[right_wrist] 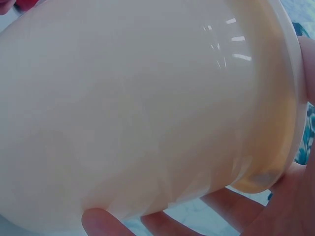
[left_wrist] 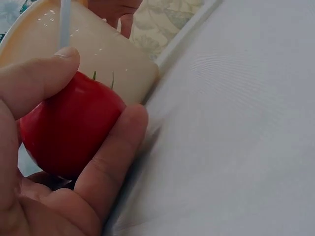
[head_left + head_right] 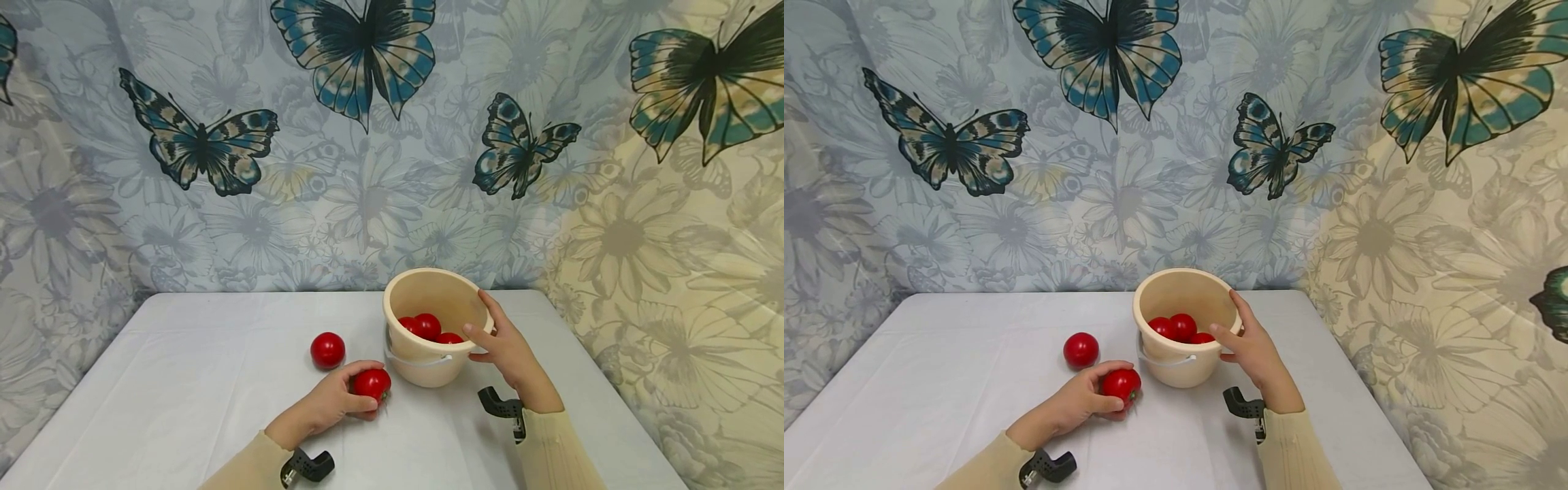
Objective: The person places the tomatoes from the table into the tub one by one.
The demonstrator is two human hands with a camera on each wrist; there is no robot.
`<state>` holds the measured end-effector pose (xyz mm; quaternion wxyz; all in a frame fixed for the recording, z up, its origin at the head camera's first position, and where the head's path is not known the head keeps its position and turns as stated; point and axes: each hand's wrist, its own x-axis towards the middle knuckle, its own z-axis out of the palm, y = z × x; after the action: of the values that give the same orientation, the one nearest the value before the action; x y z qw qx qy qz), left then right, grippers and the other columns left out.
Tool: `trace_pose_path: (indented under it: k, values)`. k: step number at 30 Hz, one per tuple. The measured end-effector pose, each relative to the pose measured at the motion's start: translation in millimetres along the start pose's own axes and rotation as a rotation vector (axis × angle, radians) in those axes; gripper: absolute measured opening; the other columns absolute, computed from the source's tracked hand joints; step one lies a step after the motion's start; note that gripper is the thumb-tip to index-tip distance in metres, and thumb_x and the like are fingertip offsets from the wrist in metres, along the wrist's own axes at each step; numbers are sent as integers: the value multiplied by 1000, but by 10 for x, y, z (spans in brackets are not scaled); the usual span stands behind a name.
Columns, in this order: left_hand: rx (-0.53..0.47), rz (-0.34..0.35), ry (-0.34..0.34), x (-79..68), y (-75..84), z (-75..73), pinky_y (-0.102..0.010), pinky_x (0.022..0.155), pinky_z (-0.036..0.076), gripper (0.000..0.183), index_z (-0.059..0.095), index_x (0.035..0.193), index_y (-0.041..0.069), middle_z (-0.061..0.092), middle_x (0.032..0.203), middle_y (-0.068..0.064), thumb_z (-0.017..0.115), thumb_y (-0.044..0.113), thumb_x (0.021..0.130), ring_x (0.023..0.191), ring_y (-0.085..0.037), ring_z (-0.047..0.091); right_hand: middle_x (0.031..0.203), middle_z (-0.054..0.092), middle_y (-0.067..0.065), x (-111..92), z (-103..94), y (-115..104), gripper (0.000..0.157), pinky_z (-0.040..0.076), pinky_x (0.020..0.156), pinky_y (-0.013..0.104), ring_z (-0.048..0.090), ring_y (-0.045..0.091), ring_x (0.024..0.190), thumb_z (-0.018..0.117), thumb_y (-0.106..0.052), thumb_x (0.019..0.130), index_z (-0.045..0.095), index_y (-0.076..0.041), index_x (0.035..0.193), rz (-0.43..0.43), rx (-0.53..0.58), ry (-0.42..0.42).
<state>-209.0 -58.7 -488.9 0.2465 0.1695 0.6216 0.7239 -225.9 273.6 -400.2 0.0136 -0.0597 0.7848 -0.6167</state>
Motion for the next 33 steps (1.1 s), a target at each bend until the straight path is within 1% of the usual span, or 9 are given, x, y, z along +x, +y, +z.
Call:
trace_pose_path:
  k: [5,8,11,13,17,20,23,27,33]
  values:
    - [-1,47,80,-2,67,-68,-47,83,57,68,45,146,1,51,135,-20,76,0,85,116,-33,54,162,12,16,2,-4,-9,84,55,80,59,45,49,128,69,-29,96,15,-30,161,-5,-2,-2]
    - [-6,70,98,-8,138,-103,-48,84,57,67,45,145,1,48,137,-21,75,1,86,118,-34,54,162,12,16,3,-9,-10,84,55,80,59,45,49,128,69,-29,96,15,-30,161,-5,-5,-2]
    - [-3,89,119,-11,217,-146,-48,84,57,64,48,144,5,46,138,-20,76,4,87,120,-34,51,162,11,16,6,-10,-13,85,55,80,59,45,49,127,69,-29,96,14,-29,161,-5,-3,-1]
    - [-12,112,137,-15,279,-176,-49,84,57,63,49,144,6,45,139,-21,76,4,87,121,-35,51,162,12,16,11,-8,-16,85,55,80,59,45,49,128,69,-29,96,14,-29,161,-6,-2,-3]
    - [-34,162,173,-45,421,-224,-51,84,56,63,46,145,5,43,138,-22,73,1,88,120,-37,51,162,11,16,18,0,-17,85,55,81,59,45,49,128,69,-30,96,14,-30,161,-5,1,-11]
    - [-40,176,194,-66,539,-242,-52,85,56,64,45,146,5,42,139,-22,72,-1,89,121,-38,51,163,11,16,11,1,-10,85,55,81,60,45,49,128,69,-30,96,14,-30,161,0,0,-11]
    - [-29,166,223,-64,674,-249,-51,85,56,64,46,146,8,41,140,-20,72,-1,88,122,-38,49,163,11,15,0,-4,-10,86,54,81,61,45,49,128,69,-30,96,14,-29,161,6,2,-4]
    - [-8,181,239,-53,869,-246,-50,85,56,64,46,146,12,41,140,-19,72,1,89,124,-40,49,163,10,16,-8,-1,-16,86,55,81,59,45,49,128,69,-30,96,13,-29,161,6,-6,-8]
    - [12,238,196,30,1128,-152,-49,85,56,64,46,147,13,45,140,-18,72,2,90,123,-39,50,163,10,17,-4,1,-12,86,55,80,59,44,50,128,69,-29,96,13,-29,161,-4,-6,-10]
